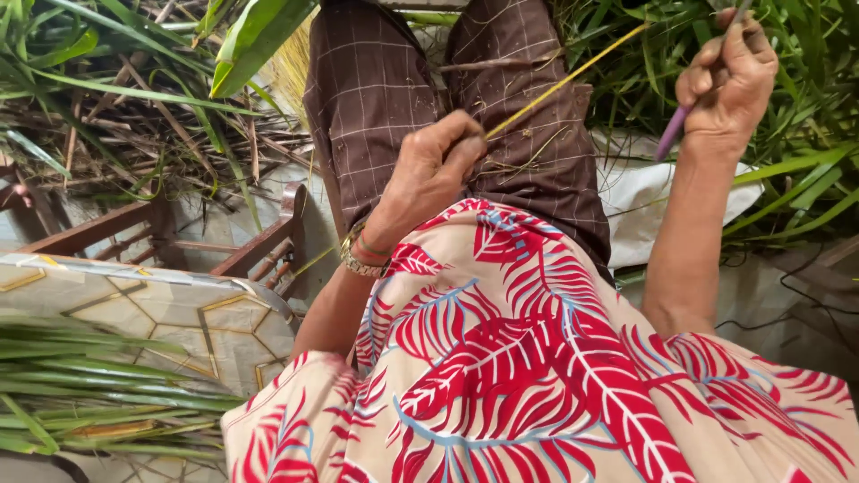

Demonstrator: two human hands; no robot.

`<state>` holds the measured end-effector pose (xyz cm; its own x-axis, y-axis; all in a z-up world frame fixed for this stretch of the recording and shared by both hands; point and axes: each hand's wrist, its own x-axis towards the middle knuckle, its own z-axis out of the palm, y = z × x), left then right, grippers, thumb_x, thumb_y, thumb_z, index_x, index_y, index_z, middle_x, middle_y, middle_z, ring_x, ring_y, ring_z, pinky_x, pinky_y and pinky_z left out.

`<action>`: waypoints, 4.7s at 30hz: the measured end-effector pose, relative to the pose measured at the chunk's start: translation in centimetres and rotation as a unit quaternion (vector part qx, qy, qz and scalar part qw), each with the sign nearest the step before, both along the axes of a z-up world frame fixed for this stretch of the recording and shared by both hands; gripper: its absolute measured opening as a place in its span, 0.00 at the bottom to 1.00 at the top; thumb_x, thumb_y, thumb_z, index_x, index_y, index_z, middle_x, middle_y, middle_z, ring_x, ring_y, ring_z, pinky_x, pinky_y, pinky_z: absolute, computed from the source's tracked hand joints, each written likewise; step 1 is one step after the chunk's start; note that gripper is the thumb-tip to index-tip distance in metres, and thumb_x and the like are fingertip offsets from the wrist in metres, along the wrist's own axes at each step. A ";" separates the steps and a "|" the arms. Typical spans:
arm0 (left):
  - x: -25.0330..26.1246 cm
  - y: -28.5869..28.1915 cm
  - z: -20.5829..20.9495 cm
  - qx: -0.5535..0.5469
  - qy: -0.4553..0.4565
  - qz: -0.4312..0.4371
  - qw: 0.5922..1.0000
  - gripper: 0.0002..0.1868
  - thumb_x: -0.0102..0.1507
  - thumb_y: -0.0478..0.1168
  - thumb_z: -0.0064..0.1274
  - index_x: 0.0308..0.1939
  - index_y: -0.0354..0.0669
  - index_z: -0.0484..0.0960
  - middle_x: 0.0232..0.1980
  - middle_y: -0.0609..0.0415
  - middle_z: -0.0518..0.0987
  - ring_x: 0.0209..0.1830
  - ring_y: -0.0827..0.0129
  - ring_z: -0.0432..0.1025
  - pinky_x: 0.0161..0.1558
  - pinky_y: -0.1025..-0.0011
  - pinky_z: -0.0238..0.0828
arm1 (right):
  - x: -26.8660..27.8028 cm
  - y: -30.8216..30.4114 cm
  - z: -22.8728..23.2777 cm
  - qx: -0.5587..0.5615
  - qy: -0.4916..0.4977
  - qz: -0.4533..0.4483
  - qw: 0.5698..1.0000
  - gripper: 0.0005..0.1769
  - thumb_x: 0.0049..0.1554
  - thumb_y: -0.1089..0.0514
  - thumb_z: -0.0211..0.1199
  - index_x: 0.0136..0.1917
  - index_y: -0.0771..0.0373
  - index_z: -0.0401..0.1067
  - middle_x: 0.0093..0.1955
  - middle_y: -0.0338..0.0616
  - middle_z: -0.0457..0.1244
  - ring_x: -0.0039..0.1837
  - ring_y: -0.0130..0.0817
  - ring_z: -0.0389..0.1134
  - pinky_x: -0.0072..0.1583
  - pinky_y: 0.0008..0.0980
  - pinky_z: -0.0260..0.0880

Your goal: Stripping the leafy parts from palm frond midribs using a small knife to prepare materials for broom making.

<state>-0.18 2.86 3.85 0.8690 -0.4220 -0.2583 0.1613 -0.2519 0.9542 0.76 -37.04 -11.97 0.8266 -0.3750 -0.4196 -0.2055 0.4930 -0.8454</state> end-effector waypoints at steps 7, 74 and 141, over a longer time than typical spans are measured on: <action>1.8 4.1 5.5 0.225 -0.399 0.130 0.880 0.03 0.72 0.40 0.54 0.46 0.48 0.80 0.35 0.57 0.78 0.32 0.60 0.69 0.41 0.60 0.55 | -1.3 6.4 1.4 0.005 0.022 0.080 0.997 0.07 0.65 0.58 0.68 0.49 0.59 0.71 0.35 0.47 0.60 0.27 0.30 0.55 0.29 0.30 0.51; 2.5 4.3 -7.8 0.293 -0.337 0.163 0.880 0.10 0.73 0.46 0.43 0.45 0.46 0.76 0.36 0.60 0.69 0.25 0.68 0.68 0.20 0.68 0.64 | -1.4 24.1 12.9 -0.114 0.042 0.383 0.916 0.03 0.68 0.67 0.53 0.51 0.67 0.68 0.35 0.46 0.65 0.30 0.24 0.64 0.30 0.20 0.64; 1.2 8.0 -4.9 0.226 -0.374 0.211 0.875 0.11 0.71 0.36 0.45 0.34 0.40 0.75 0.28 0.55 0.73 0.22 0.71 0.63 0.24 0.70 0.61 | -0.1 -7.1 0.1 -0.132 0.031 -0.175 0.975 0.08 0.60 0.57 0.76 0.48 0.61 0.79 0.47 0.47 0.74 0.39 0.25 0.71 0.39 0.20 0.70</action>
